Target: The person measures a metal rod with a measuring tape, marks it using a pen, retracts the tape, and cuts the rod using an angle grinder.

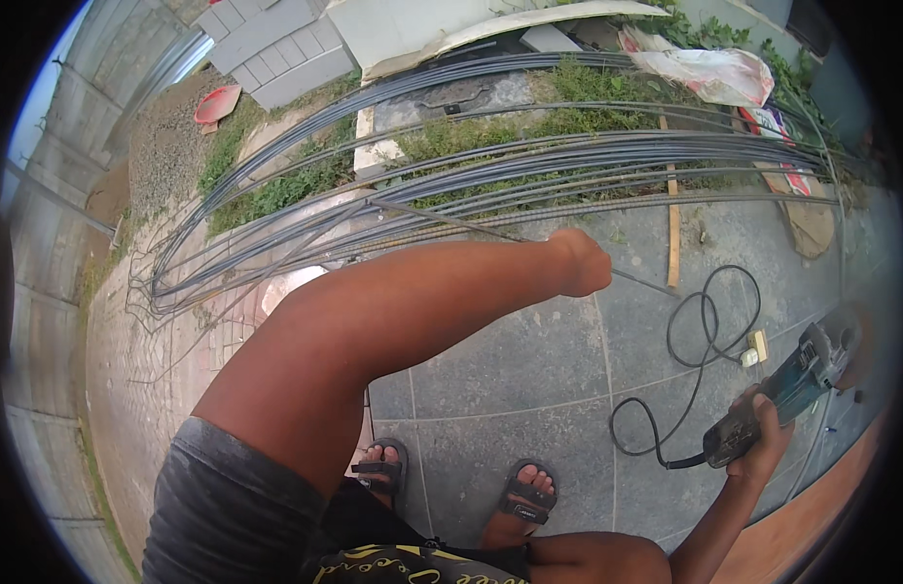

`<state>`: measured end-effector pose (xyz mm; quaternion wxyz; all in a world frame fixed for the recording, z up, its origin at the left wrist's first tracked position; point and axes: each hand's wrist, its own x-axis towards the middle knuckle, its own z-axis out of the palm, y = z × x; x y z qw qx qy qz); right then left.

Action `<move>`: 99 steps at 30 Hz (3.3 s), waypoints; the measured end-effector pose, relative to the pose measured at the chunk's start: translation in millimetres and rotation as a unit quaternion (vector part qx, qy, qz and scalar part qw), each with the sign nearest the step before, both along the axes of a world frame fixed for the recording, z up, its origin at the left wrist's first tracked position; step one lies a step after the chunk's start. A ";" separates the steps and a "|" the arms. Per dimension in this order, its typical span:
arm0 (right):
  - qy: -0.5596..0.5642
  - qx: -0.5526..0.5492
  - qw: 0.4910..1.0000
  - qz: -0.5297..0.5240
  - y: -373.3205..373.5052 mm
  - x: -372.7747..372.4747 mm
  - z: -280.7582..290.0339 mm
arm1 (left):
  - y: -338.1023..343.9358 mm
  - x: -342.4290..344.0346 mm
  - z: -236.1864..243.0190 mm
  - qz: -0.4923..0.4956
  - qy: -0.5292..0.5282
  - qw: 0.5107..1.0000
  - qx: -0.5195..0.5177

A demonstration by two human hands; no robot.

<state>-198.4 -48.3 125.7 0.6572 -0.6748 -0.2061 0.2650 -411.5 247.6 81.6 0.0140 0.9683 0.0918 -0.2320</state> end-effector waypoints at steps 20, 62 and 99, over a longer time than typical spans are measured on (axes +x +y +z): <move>-0.006 0.058 0.998 -0.006 -13.8 -16.8 25.7 | 6.4 33.9 61.7 0.210 -0.679 0.684 -0.166; 0.053 0.079 0.995 -0.014 -38.1 26.0 -0.6 | -98.1 -128.2 -59.5 0.386 -0.454 0.784 -0.174; 0.057 0.048 0.994 0.085 70.2 -84.6 21.5 | -22.0 -449.8 -146.0 0.598 -0.441 0.662 0.100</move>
